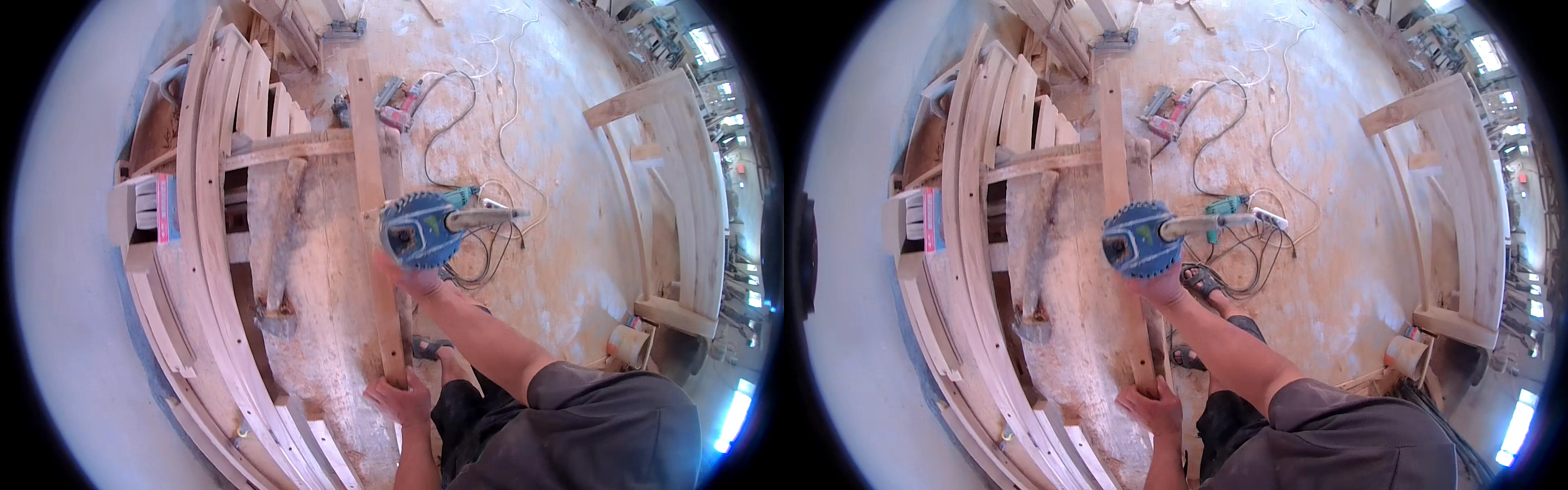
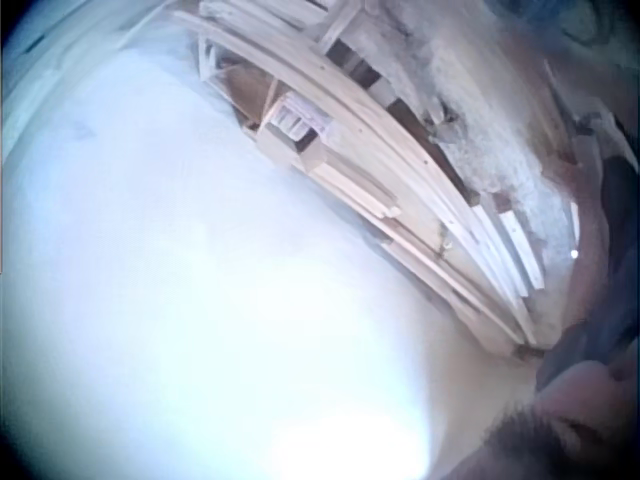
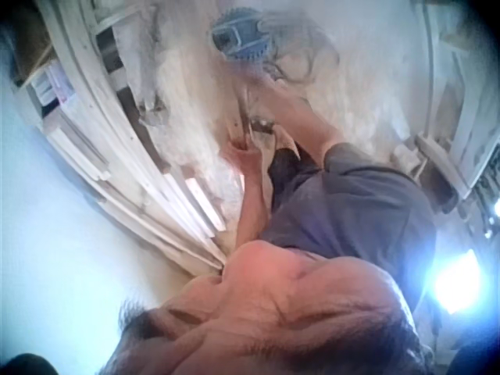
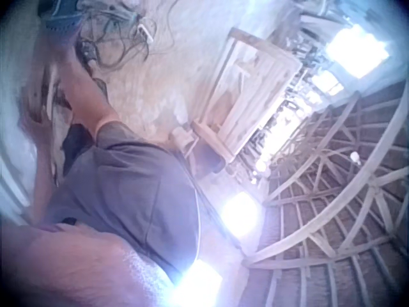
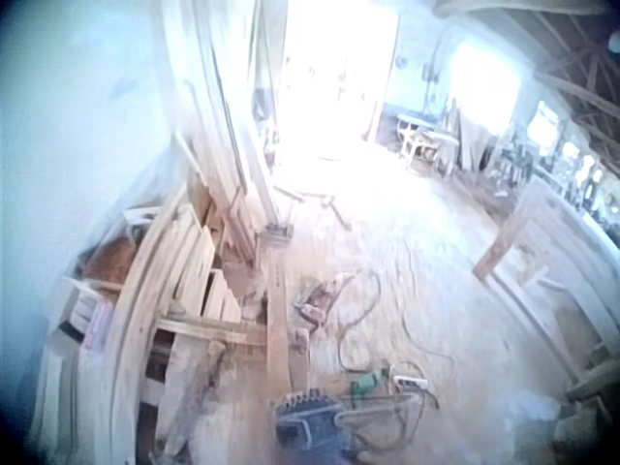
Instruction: The person uses a handheld electric router to smooth the edges of a long wooden plank on a workbench. They then switch to an angle grinder with an orange disc to further sand and smooth the wood's surface.
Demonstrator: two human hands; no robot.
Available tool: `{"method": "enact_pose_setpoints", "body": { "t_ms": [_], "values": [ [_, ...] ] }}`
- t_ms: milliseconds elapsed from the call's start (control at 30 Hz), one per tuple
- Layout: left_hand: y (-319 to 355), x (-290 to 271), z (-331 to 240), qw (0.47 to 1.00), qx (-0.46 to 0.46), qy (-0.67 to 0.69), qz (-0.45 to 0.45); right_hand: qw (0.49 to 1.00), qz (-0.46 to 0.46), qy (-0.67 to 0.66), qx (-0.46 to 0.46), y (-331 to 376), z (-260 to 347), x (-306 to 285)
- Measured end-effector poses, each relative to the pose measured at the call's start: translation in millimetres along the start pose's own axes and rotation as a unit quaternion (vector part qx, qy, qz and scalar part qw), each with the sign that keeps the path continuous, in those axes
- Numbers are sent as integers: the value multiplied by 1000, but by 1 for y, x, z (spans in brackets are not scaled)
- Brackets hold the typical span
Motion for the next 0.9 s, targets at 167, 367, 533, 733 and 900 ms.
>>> {"method": "enact_pose_setpoints", "body": {
  "t_ms": [167,367,533,733,900],
  "values": [
    [2,1,4,1000,20,-7,-12,981,-67,-53,171,-90,-62,-17],
    [2,0,2,1000,14,-9,-7,969,-103,203,-94,-204,25,-17],
    [5,1,11,999,14,-32,-6,950,-216,176,-139,-313,14,-36],
    [7,5,15,998,19,-51,-14,941,-223,214,-140,-387,41,-32],
    [15,3,26,998,2,-67,-20,955,-160,188,-167,-369,44,-4]
  ]
}}
Point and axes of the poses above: each hand's wrist, its own y-axis away from the middle knuckle, its own x-axis out of the palm, z = x × y, the point moved 10 cm from there along -y, towards the middle knuckle, and after that the axes turned 9 degrees about y, right-handed, at the moved point
